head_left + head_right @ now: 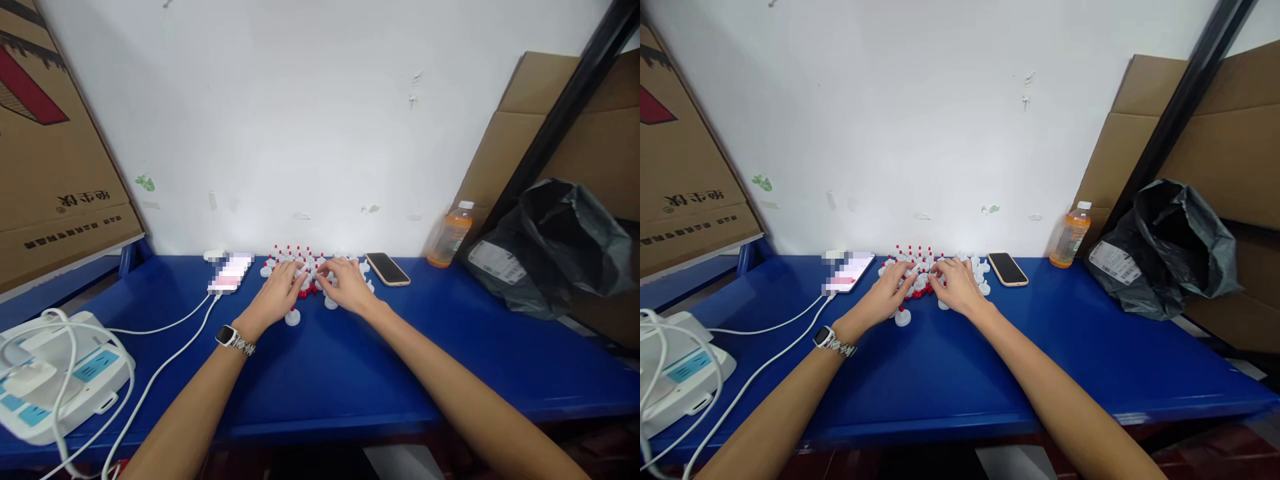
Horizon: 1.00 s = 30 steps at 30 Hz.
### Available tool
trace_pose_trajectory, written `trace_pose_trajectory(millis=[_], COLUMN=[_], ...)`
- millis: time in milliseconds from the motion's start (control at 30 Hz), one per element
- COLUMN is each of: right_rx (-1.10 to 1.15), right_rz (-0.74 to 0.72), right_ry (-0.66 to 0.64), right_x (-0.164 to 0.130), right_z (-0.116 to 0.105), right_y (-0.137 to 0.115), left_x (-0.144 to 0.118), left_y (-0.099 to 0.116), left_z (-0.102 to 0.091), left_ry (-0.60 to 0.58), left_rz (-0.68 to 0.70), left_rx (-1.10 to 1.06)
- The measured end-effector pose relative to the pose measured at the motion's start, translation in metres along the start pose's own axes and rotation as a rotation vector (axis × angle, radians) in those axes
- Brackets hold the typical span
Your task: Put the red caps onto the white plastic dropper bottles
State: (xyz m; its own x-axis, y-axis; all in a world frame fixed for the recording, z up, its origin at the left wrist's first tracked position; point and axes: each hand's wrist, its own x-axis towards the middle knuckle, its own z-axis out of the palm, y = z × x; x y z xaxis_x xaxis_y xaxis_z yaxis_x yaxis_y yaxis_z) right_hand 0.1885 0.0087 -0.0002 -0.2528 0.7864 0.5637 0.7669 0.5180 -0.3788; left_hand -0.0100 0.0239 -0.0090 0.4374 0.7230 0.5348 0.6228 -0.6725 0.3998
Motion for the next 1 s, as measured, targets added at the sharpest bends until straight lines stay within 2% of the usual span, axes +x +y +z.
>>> trace_pose_trajectory(millis=[100, 200, 300, 400, 500, 667, 733, 833, 1000], right_rx=[-0.293, -0.447, -0.508, -0.473, -0.265, 0.569, 0.806, 0.96, 1.105], right_rz=[-0.094, -0.103, -0.108, -0.113, -0.079, 0.17, 0.261, 0.34, 0.393], right_ry=[-0.142, -0.222, -0.267, -0.256, -0.154, 0.015, 0.065, 0.125, 0.122], right_x=[-0.002, 0.0, 0.003, 0.003, 0.003, 0.002, 0.001, -0.001, -0.002], right_z=[-0.001, 0.005, 0.013, 0.016, 0.013, 0.007, 0.006, 0.004, 0.0], right_y=[-0.001, -0.006, -0.009, -0.007, -0.001, 0.009, 0.01, 0.008, 0.003], left_x=[0.0, 0.0, 0.0, 0.0, 0.0, 0.0, 0.0, -0.001, -0.002], left_y=[0.001, 0.004, 0.004, 0.004, 0.003, 0.005, 0.007, 0.013, 0.022], left_z=[-0.002, -0.002, -0.001, 0.0, 0.0, 0.0, 0.0, 0.001, 0.002], left_ry=[0.01, -0.02, -0.042, -0.053, -0.06, -0.044, -0.055, -0.074, -0.092], left_rz=[0.003, 0.012, 0.022, 0.02, 0.004, -0.008, -0.001, 0.042, 0.096], left_rx=[0.001, 0.003, 0.01, -0.002, -0.03, -0.04, -0.05, -0.065, -0.063])
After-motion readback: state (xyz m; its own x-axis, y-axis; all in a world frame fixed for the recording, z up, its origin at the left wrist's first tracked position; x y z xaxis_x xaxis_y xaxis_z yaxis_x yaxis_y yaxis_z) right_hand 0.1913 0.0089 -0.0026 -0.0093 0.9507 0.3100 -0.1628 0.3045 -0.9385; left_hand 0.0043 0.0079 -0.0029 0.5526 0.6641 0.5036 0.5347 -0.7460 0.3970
